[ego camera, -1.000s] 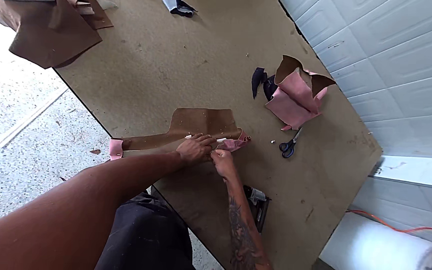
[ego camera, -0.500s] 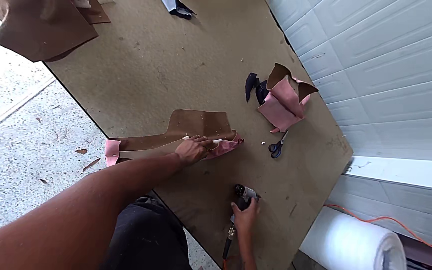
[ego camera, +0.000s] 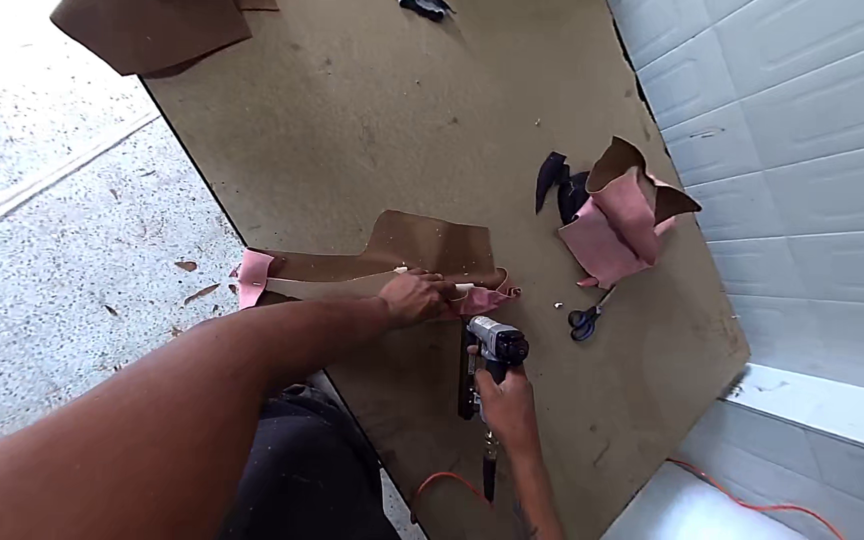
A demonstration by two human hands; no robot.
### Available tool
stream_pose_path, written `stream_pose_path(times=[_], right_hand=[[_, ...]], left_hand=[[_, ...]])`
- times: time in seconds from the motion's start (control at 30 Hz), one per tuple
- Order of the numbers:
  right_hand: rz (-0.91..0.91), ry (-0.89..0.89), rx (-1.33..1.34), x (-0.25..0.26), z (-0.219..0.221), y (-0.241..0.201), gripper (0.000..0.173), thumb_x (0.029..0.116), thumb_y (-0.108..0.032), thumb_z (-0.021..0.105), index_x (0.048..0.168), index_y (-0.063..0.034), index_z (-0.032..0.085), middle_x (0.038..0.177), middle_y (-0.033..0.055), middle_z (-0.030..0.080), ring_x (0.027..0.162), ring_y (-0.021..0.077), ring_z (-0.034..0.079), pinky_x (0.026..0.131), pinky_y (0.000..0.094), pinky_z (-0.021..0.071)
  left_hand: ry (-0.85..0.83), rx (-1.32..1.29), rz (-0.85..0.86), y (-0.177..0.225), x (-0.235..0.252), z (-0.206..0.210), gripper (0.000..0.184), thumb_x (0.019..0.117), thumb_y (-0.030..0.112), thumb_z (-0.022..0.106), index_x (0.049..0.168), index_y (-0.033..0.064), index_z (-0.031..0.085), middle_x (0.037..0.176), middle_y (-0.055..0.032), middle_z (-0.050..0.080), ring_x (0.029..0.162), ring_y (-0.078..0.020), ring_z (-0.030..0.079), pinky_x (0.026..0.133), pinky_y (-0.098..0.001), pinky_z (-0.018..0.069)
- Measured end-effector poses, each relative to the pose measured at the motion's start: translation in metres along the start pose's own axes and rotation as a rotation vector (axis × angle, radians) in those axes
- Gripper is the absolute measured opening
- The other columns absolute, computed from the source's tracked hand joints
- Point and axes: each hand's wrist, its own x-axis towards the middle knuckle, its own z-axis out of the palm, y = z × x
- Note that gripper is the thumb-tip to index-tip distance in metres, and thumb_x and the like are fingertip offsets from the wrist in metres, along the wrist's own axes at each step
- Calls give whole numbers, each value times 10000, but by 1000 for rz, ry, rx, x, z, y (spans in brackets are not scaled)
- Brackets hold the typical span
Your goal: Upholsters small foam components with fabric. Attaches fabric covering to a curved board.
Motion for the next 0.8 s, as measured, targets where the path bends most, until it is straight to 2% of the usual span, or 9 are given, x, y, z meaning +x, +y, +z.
stream_pose_path(times=[0.07,0.17,0.3,0.37,0.47,0.57,0.7,0.77,0.8], right_hand=[[-14,-38,-41,5,5,0,331,908,-244,595,1225,-197,678,807,-1,680,587,149,622,550,415,558],[-48,-74,-115,9,7,-4,310,904,-239,600,1201,-193,675,949,-29,726,780,121,682,677,414,582],[-36,-78,-97,4,8,-8,305,893,-244,597,1177,-215,704,895,-25,704,716,116,654,621,400,558],[-50,-106,-106,-1,14,-14,286,907,-245,599,1175,-206,692,931,-42,722,757,100,671,660,384,576],[-46,-141,-123,-5,19,-18,276,914,-261,600,1157,-210,720,878,-9,700,719,129,655,641,418,563],[-32,-177,-115,-6,22,-21,254,929,-288,602,1151,-225,711,864,-14,693,703,132,652,632,411,566],[-6,-187,-89,-14,23,-20,244,926,-322,606,1136,-264,718,828,-37,686,666,120,644,610,404,565],[12,-126,-68,-24,19,-6,308,897,-329,614,1156,-198,715,809,-11,691,654,139,656,612,432,580],[26,-57,-83,-31,17,5,322,891,-322,626,1141,-132,697,808,23,686,673,169,662,629,459,578]], left_hand=[[2,17,-4,1,-2,1,341,1082,306,457,980,131,731,1311,18,654,1205,-192,617,1003,-418,522],[7,19,-24,-1,0,1,355,1082,302,452,969,122,736,1332,18,659,1233,-193,615,1007,-422,522],[9,31,-24,1,4,3,368,1088,311,434,968,128,729,1288,23,678,1201,-184,628,976,-414,524],[8,46,-34,0,3,2,373,1093,329,421,999,136,726,1273,23,688,1180,-182,642,977,-406,524],[-1,55,-35,3,5,-2,380,1093,313,422,975,115,724,1266,14,693,1141,-187,656,950,-413,528],[-13,47,-41,1,5,-2,407,1096,317,408,952,100,721,1288,11,689,1173,-188,651,974,-425,522],[-65,-26,-88,-1,8,-4,483,1092,392,390,920,97,732,1383,46,659,1219,-162,641,1038,-418,498],[-88,-107,-76,-8,8,-13,493,1081,454,426,911,120,746,1445,56,617,1289,-163,601,1098,-437,467],[-86,-121,-59,-12,5,-21,456,1068,485,462,977,158,766,1475,48,593,1354,-170,553,1140,-445,439]])
